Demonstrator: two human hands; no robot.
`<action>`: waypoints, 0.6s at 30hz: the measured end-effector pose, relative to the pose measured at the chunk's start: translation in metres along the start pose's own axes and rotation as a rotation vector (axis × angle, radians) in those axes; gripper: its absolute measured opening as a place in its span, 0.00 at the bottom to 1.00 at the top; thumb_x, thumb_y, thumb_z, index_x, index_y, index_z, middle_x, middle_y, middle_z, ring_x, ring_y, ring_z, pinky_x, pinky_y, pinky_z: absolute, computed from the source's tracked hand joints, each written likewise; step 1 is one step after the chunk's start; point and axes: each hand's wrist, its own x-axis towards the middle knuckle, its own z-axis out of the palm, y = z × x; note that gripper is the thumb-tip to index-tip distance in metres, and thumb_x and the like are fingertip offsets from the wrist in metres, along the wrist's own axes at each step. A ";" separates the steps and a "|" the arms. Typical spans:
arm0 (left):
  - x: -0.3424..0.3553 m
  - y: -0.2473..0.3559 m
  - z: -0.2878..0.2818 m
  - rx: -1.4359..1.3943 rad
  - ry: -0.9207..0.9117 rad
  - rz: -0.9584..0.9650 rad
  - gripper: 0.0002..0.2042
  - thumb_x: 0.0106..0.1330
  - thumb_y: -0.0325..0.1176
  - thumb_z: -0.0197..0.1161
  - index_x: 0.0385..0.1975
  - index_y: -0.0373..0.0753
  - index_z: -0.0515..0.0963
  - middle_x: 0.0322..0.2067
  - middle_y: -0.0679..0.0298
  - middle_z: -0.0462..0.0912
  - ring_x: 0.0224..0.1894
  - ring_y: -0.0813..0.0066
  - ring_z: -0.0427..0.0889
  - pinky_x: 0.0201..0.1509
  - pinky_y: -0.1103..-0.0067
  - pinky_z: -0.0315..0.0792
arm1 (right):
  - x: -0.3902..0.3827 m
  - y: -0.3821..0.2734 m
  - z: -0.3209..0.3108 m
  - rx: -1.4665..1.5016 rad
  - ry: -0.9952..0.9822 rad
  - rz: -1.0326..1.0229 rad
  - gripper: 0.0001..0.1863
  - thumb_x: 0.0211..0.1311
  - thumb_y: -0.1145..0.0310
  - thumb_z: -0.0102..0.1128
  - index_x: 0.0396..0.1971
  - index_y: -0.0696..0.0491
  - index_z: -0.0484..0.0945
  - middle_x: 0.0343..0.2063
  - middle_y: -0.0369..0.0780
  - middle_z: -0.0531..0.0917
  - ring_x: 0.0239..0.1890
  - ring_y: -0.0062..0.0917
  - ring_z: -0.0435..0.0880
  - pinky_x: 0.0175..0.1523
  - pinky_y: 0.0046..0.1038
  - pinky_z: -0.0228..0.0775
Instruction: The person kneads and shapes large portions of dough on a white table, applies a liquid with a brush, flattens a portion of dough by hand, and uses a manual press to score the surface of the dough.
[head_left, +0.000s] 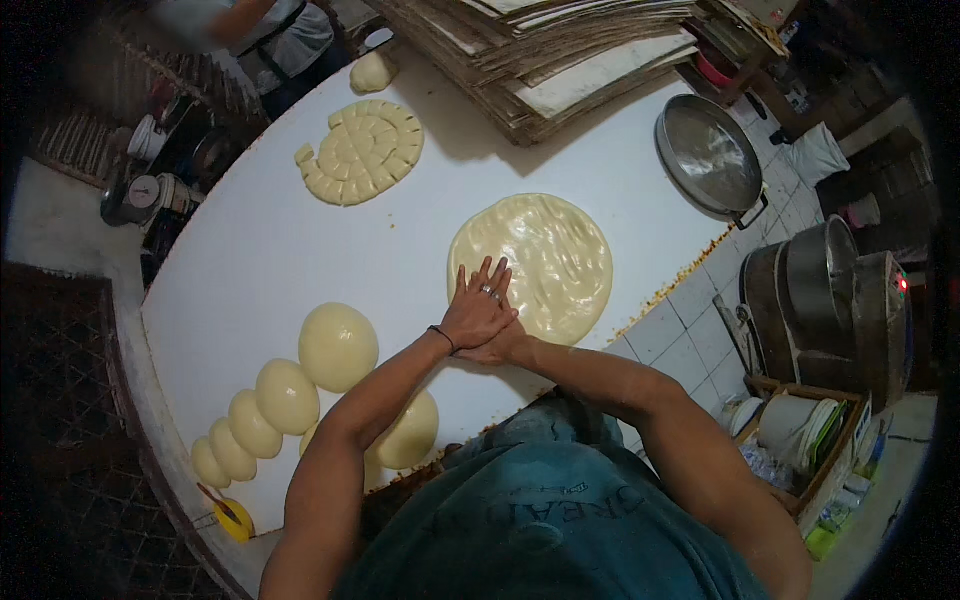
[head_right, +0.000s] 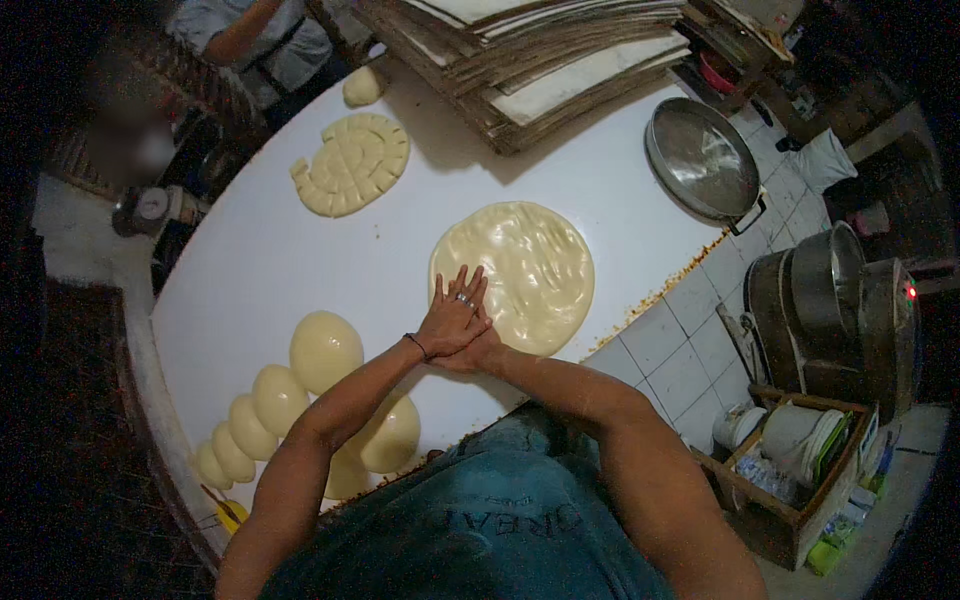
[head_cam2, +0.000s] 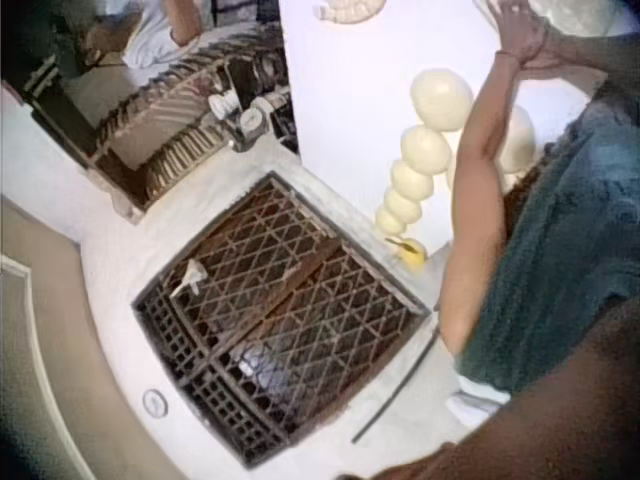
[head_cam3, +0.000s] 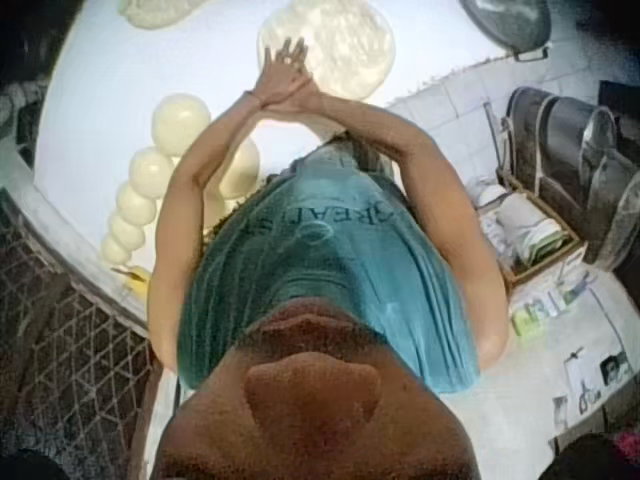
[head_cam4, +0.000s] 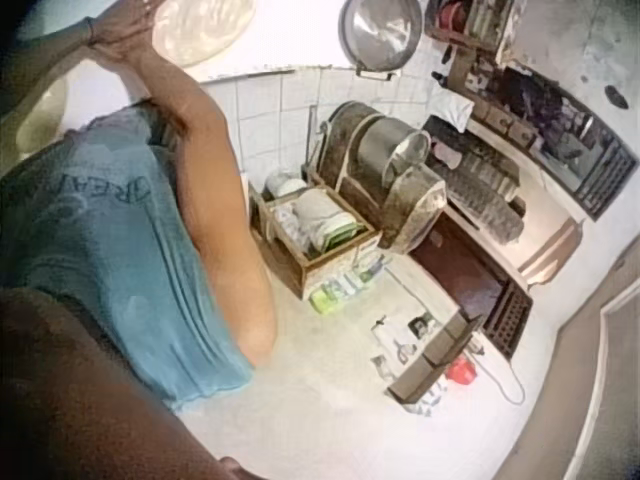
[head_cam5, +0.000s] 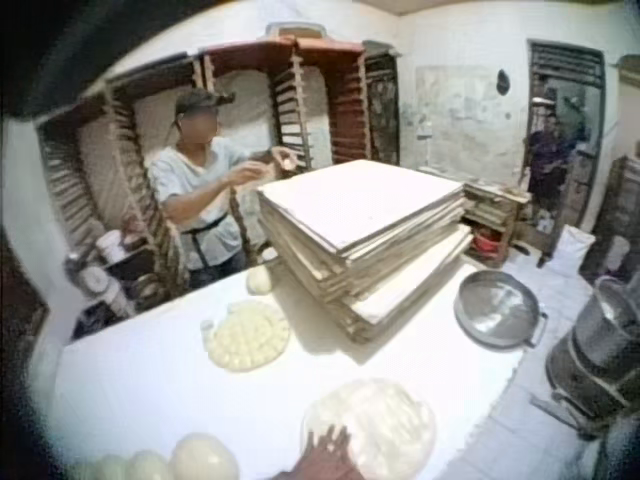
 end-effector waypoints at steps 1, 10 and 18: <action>0.006 0.012 -0.004 0.035 0.055 0.013 0.38 0.61 0.53 0.47 0.66 0.32 0.47 0.69 0.55 0.42 0.70 0.50 0.38 0.67 0.48 0.31 | -0.001 0.008 -0.023 0.163 -0.164 -0.020 0.41 0.54 0.36 0.46 0.62 0.48 0.62 0.64 0.48 0.56 0.69 0.44 0.42 0.68 0.52 0.25; 0.037 0.055 0.023 -0.002 -0.022 0.020 0.39 0.63 0.58 0.44 0.66 0.33 0.48 0.68 0.56 0.44 0.70 0.52 0.39 0.64 0.43 0.34 | -0.051 0.050 0.016 0.069 0.074 -0.004 0.42 0.55 0.34 0.42 0.64 0.47 0.56 0.66 0.44 0.54 0.69 0.42 0.42 0.68 0.53 0.28; 0.066 0.087 0.038 -0.002 0.124 0.106 0.39 0.61 0.54 0.47 0.66 0.34 0.47 0.69 0.52 0.41 0.70 0.46 0.37 0.63 0.43 0.29 | -0.073 0.086 0.020 0.033 0.329 0.043 0.42 0.55 0.35 0.41 0.65 0.47 0.55 0.66 0.44 0.52 0.69 0.43 0.40 0.69 0.52 0.27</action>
